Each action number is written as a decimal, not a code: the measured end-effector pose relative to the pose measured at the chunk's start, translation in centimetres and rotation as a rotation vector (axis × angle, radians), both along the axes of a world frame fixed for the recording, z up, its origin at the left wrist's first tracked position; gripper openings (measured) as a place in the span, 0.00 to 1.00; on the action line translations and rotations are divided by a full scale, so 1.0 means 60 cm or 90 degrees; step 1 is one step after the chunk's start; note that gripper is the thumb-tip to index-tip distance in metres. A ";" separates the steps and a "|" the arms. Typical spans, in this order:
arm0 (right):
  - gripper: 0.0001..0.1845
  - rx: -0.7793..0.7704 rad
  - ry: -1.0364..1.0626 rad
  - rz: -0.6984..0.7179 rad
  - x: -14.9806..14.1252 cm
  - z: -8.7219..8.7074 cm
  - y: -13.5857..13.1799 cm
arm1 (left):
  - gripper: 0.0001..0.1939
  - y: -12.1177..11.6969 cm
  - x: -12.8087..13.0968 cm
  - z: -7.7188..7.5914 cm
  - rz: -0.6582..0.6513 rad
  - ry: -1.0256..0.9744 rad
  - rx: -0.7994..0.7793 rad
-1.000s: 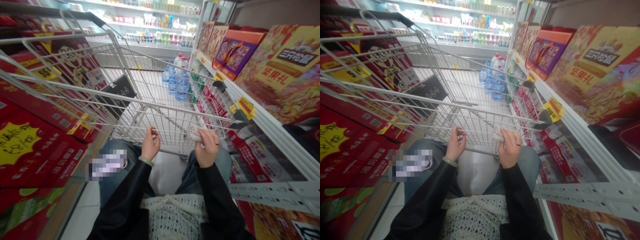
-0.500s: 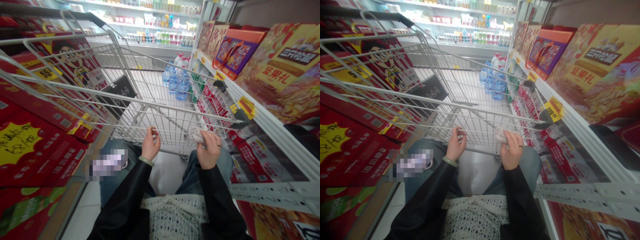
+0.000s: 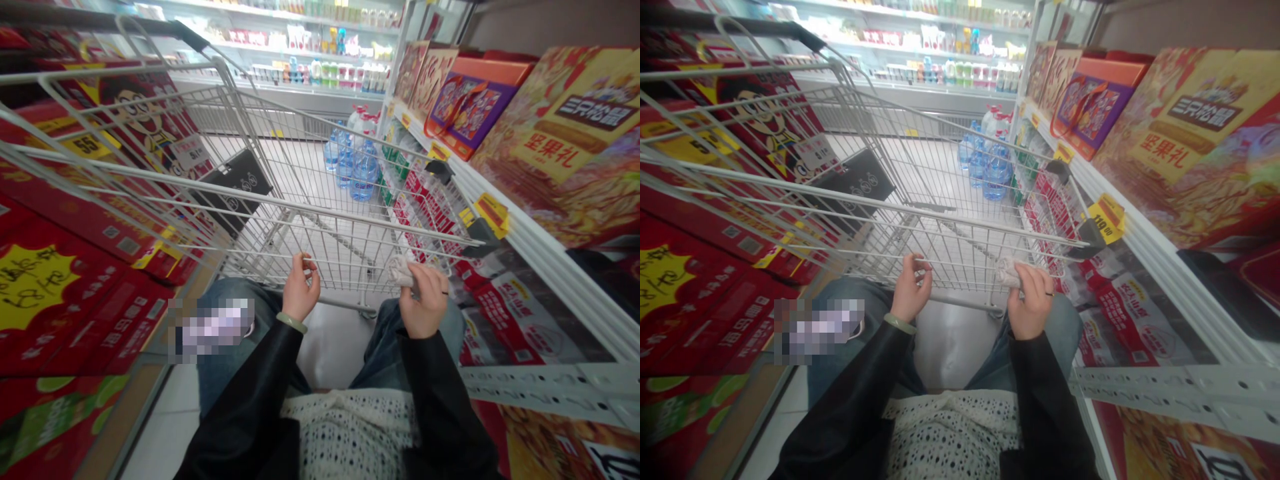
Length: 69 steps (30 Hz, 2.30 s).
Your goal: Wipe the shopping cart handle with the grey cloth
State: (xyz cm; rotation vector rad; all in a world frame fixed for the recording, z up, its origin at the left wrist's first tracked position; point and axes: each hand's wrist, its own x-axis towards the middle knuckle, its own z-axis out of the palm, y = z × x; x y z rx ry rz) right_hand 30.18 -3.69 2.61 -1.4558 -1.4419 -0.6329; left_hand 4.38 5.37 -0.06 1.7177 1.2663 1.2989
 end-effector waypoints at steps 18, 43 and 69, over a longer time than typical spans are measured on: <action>0.18 -0.008 0.014 -0.011 0.015 -0.014 -0.004 | 0.19 -0.001 0.000 -0.001 -0.004 0.001 -0.003; 0.17 0.019 0.002 -0.029 0.038 -0.018 -0.012 | 0.19 0.000 0.000 -0.001 -0.003 -0.001 -0.001; 0.21 -0.015 0.024 -0.011 0.050 -0.071 -0.021 | 0.19 0.001 0.000 -0.004 -0.001 -0.008 0.004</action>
